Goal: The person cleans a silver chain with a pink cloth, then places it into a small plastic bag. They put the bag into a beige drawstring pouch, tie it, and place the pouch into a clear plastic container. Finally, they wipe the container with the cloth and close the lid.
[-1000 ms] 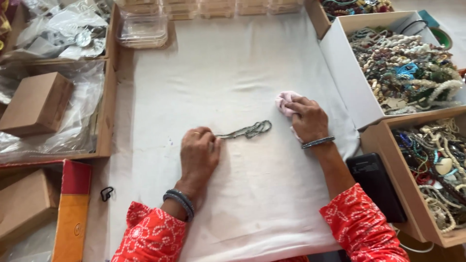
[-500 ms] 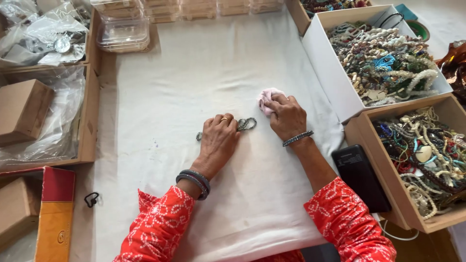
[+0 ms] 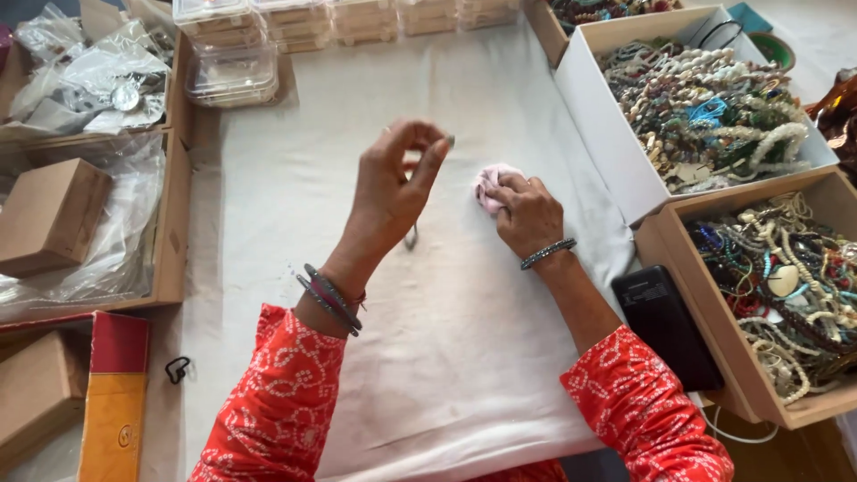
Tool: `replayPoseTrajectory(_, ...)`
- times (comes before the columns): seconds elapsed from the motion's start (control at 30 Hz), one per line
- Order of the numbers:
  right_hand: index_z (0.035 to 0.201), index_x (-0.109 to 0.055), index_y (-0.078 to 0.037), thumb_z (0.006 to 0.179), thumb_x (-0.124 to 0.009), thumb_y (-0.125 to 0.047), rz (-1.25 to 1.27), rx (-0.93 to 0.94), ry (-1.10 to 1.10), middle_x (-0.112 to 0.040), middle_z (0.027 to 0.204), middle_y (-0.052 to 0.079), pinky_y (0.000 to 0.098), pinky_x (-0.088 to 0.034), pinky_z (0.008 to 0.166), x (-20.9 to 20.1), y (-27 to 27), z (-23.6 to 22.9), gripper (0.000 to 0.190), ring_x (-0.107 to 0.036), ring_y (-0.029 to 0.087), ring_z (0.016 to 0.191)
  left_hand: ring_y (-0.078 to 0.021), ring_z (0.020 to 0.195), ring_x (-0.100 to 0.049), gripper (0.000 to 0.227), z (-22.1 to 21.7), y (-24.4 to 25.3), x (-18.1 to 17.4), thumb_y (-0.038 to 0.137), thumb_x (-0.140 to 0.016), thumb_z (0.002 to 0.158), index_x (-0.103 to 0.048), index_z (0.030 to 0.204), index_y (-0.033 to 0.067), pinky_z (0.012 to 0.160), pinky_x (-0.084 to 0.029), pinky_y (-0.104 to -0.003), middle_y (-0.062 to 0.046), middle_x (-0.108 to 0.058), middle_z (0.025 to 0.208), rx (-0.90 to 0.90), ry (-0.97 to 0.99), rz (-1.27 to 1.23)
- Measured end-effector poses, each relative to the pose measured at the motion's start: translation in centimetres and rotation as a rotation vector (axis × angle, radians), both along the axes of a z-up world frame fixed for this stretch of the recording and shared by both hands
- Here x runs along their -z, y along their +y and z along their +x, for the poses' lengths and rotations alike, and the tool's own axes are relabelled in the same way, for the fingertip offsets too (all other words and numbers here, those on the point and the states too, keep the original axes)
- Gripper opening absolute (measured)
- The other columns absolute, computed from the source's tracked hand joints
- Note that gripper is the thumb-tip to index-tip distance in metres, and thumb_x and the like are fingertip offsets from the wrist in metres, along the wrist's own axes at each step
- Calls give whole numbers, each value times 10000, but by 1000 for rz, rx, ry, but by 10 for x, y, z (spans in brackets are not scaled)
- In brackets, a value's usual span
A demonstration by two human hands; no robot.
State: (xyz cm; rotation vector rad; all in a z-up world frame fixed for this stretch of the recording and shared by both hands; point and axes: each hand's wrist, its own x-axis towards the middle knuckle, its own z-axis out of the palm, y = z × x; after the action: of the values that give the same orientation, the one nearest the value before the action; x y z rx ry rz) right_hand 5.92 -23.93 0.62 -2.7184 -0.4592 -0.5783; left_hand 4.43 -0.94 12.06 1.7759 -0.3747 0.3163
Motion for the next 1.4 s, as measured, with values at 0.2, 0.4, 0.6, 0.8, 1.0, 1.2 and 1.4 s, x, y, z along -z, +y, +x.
replayPoseTrajectory(0.2, 1064, -811, -151, 795, -613, 44, 26, 17, 29, -737, 1131, -17, 356, -579, 755, -3, -1, 6, 387, -642, 230, 885, -258, 1228, -633, 120, -46, 40, 39, 88, -700, 937, -661, 1047, 59, 1004, -567, -403, -81, -632, 1301, 15, -182, 290)
replayPoseTrajectory(0.4, 1076, -808, -148, 810, -636, 33, 104, -26, 0, -742, 1153, -1, 367, -568, 851, 4, -5, 2, 364, -660, 253, 962, -301, 1359, -451, 287, -88, 68, 120, 202, -704, 900, -672, 1157, 80, 1118, -389, -520, -140, -507, 1448, 28, 104, 712)
replayPoseTrajectory(0.6, 1138, -794, -160, 828, -598, 19, 174, -403, -16, -720, 1222, 45, 356, -569, 933, -20, 48, -39, 408, -666, 253, 1097, -300, 1367, -464, 314, -101, 60, 123, 257, -696, 882, -690, 1154, 103, 1132, -291, -610, -102, -569, 1391, 28, -52, 767)
replayPoseTrajectory(0.8, 1224, -762, -229, 884, -641, -23, -288, -392, -100, -703, 1294, 13, 337, -595, 765, -23, 50, -34, 415, -653, 228, 1010, -253, 1184, -610, 97, -100, 71, 132, 161, -662, 940, -702, 978, 80, 1142, -387, -518, -71, -689, 1165, -107, -159, 754)
replayPoseTrajectory(1.0, 1276, -722, -240, 923, -630, -30, -187, -109, 44, -686, 1320, -20, 345, -605, 764, -23, 32, -23, 421, -640, 211, 940, -260, 1091, -613, 128, -98, 73, 135, 163, -687, 930, -699, 965, 41, 978, -472, -434, -101, -686, 1104, -113, -164, 782)
replayPoseTrajectory(1.2, 1239, -709, -297, 880, -542, 25, -216, -602, -165, -661, 1352, -36, 292, -615, 811, -22, 82, -64, 511, -658, 201, 1134, -247, 1043, -607, 149, -92, 84, 137, 177, -673, 931, -688, 998, 45, 899, -475, -416, -88, -676, 1080, -57, -212, 862)
replayPoseTrajectory(1.4, 1229, -748, -202, 918, -691, -163, -182, 72, 199, -668, 1330, 20, 397, -587, 843, -16, -4, 4, 319, -625, 277, 1030, -221, 1001, -598, 144, -90, 106, 96, 241, -668, 908, -684, 905, 98, 871, -456, -407, -49, -655, 1000, -14, -7, 1051)
